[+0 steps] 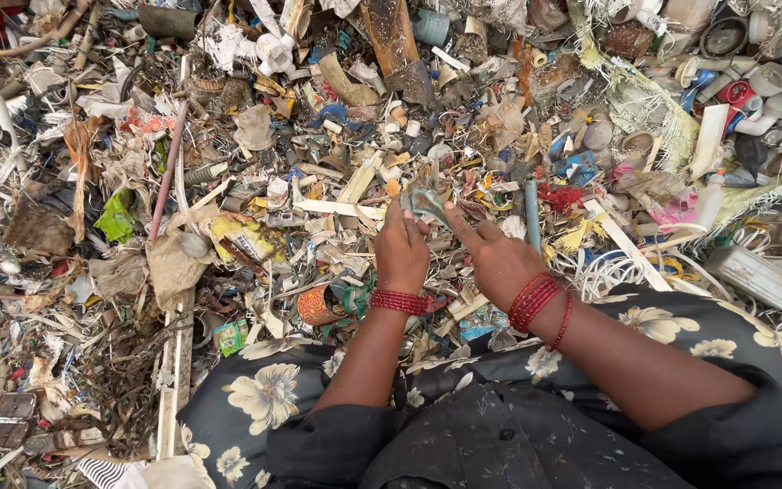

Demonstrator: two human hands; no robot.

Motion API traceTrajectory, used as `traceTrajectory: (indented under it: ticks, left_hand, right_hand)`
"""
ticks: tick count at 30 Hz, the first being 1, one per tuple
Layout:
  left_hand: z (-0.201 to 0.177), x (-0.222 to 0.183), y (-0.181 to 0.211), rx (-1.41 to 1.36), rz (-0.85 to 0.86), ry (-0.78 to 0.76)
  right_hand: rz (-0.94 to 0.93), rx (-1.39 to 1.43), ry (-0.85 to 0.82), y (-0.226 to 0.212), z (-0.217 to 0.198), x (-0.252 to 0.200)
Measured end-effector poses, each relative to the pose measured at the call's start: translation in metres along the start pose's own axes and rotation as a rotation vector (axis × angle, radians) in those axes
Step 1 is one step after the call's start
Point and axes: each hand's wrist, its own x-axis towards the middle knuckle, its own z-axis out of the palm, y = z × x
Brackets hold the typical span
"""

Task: The person sorts through a pile of waste by hand, picking up various plastic and metal scraps and placing them into a white bag.

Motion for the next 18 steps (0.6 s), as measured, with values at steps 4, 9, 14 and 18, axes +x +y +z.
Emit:
traceTrajectory:
  ticks: [4, 9, 14, 18]
  left_hand:
    - [0.002, -0.005, -0.001, -0.116, -0.021, -0.049]
    - [-0.001, 0.000, 0.000, -0.452, -0.126, -0.120]
    - [-0.004, -0.005, 0.000, -0.329, -0.086, -0.079]
    - [-0.009, -0.001, 0.003, -0.233, -0.099, -0.047]
  right_hand:
    - [0.026, 0.027, -0.048, -0.002, -0.002, -0.001]
    - [-0.037, 0.046, 0.059, -0.003, -0.001, 0.005]
    - [-0.018, 0.140, 0.067, -0.010, -0.001, 0.002]
    - [-0.096, -0.051, 0.085, -0.004, -0.018, 0.000]
